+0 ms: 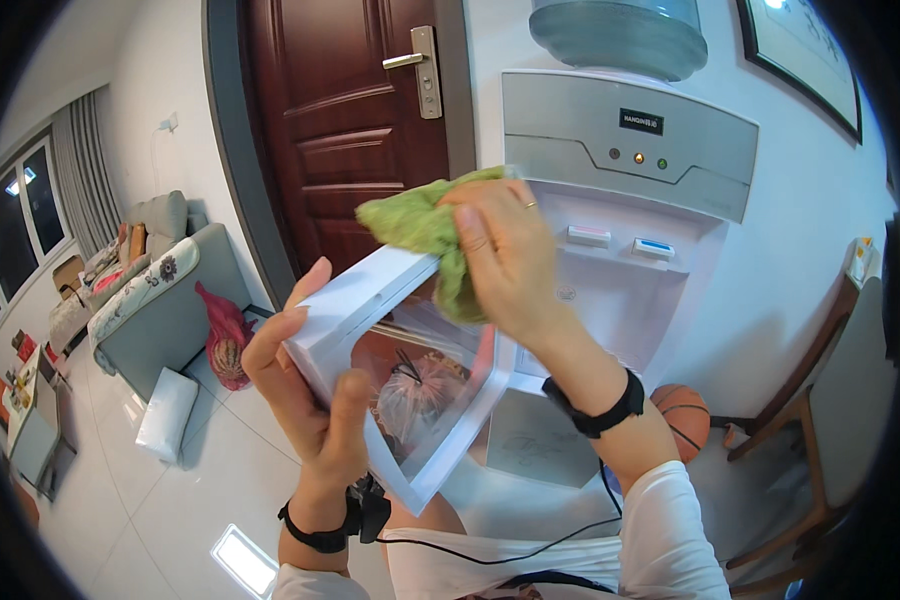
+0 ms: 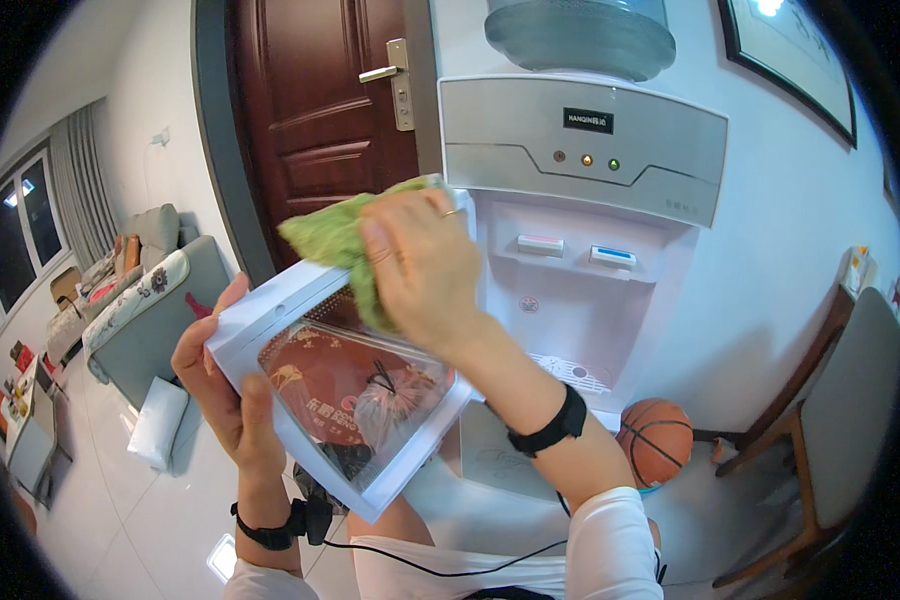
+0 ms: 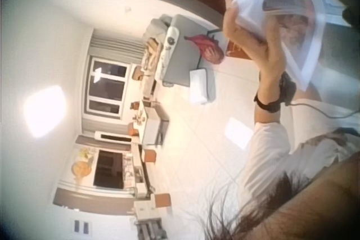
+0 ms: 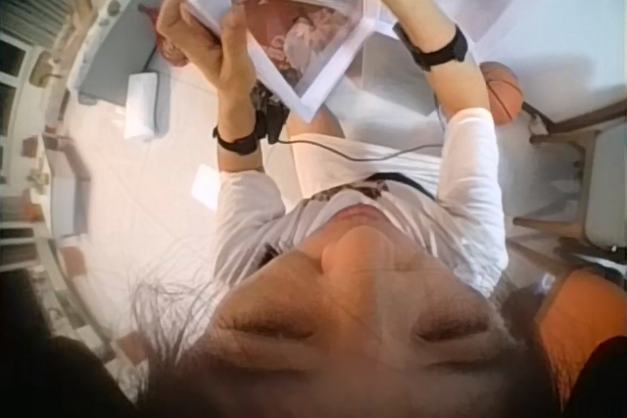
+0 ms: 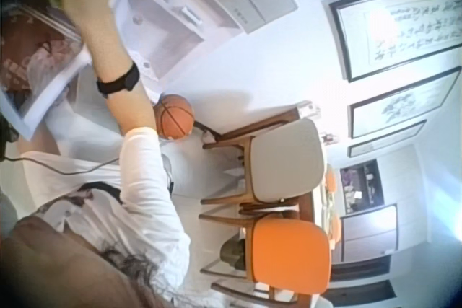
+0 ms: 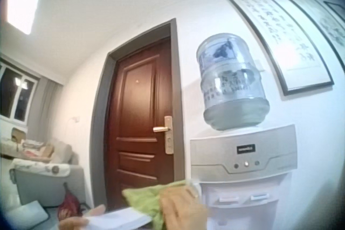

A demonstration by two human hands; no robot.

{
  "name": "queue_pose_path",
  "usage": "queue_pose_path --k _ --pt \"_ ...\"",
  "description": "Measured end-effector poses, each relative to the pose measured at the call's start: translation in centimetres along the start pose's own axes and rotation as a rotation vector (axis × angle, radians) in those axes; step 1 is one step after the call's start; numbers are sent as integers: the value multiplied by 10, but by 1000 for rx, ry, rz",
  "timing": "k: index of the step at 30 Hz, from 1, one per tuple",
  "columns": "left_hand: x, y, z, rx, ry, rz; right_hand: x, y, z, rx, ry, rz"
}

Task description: The person wipes the exterior and interior of a water dispenser using a cloth, removes a drip tray to clean it, and ties a garbage bag.

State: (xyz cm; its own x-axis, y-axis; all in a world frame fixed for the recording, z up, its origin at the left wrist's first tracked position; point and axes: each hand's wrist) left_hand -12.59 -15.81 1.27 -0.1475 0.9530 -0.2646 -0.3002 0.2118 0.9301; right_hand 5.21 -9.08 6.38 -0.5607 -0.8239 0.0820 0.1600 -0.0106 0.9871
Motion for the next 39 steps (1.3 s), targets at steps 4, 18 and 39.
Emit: queue_pose_path --k 4,18,39 --pt "-4 -1 -1 -70 -15 -54 44 -6 7 -26 51 -105" --pt "-13 0 1 -77 189 -97 20 -34 8 -98 58 -240" --pt "-30 -5 -6 -203 336 -144 54 -116 18 103 265 107"
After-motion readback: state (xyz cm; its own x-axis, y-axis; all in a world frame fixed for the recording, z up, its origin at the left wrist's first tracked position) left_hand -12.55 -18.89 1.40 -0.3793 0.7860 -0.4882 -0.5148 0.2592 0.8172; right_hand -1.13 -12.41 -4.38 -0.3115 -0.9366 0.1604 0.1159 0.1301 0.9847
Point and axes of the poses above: each hand's wrist, its own y-axis towards the middle knuckle, its own z-axis out of the palm, x = y × z, and after that the axes turned 14 degrees about -x, right-handed
